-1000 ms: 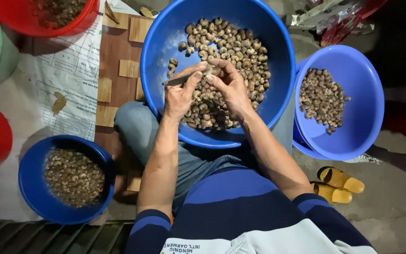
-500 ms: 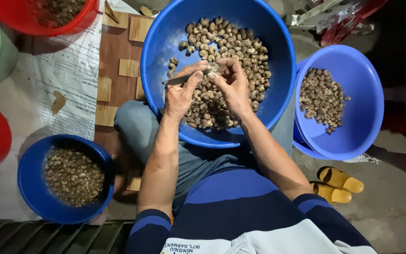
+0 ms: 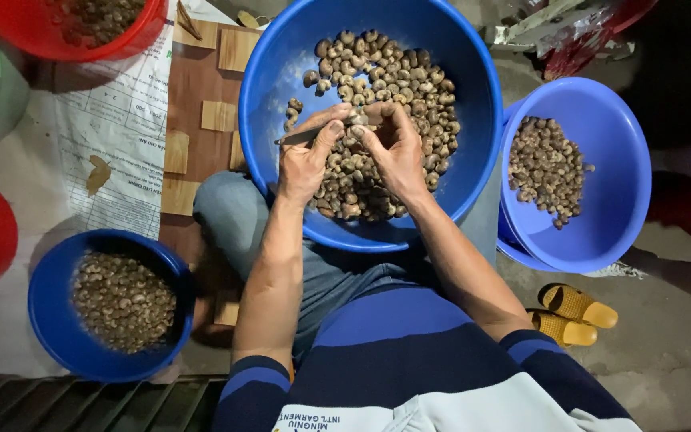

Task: Manually peeling the outer skin from cashew nuts using a small metal tool.

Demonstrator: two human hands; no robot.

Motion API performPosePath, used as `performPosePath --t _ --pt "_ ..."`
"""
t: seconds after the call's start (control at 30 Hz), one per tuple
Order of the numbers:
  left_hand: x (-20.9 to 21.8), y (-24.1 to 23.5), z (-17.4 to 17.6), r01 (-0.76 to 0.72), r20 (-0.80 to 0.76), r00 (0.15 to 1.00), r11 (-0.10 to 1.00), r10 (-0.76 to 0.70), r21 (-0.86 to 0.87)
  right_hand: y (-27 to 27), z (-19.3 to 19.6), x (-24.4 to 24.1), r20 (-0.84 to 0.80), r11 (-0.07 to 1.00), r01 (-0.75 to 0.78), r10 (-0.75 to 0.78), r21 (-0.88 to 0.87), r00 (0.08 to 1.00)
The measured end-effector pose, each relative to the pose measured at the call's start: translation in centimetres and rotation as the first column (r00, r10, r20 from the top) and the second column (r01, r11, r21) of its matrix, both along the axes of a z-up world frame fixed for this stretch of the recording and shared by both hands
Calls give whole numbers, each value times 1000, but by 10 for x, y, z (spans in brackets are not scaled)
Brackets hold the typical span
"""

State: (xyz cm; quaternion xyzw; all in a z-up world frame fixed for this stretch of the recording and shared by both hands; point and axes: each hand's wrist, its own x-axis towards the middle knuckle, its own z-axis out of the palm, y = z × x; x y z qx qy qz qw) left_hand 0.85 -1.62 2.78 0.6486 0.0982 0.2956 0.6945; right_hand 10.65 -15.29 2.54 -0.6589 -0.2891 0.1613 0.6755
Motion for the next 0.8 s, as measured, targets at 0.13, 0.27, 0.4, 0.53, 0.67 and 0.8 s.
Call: performPosePath --t 0.13,0.27,0.4,0.53,0.67,0.8 --pt "0 -1 0 -19 30 999 998 17 54 2 6 -4 -15 1000 -26 26 -4 1000" --pt "0 -1 -3 -38 62 997 999 36 32 2 9 -7 -16 999 -16 15 -34 1000" --pt "1 -3 0 -14 51 999 997 10 72 -2 1 -1 36 998 3 0 -62 999" --pt "1 -3 -1 -26 41 999 997 23 73 -1 0 -3 21 996 19 -17 -90 1000" --pt "3 -3 -1 -23 29 999 997 21 68 -4 -10 2 -95 998 -16 10 -62 995" --pt "0 -3 1 -33 8 999 997 32 65 1 -11 -12 -465 998 -27 50 55 884"
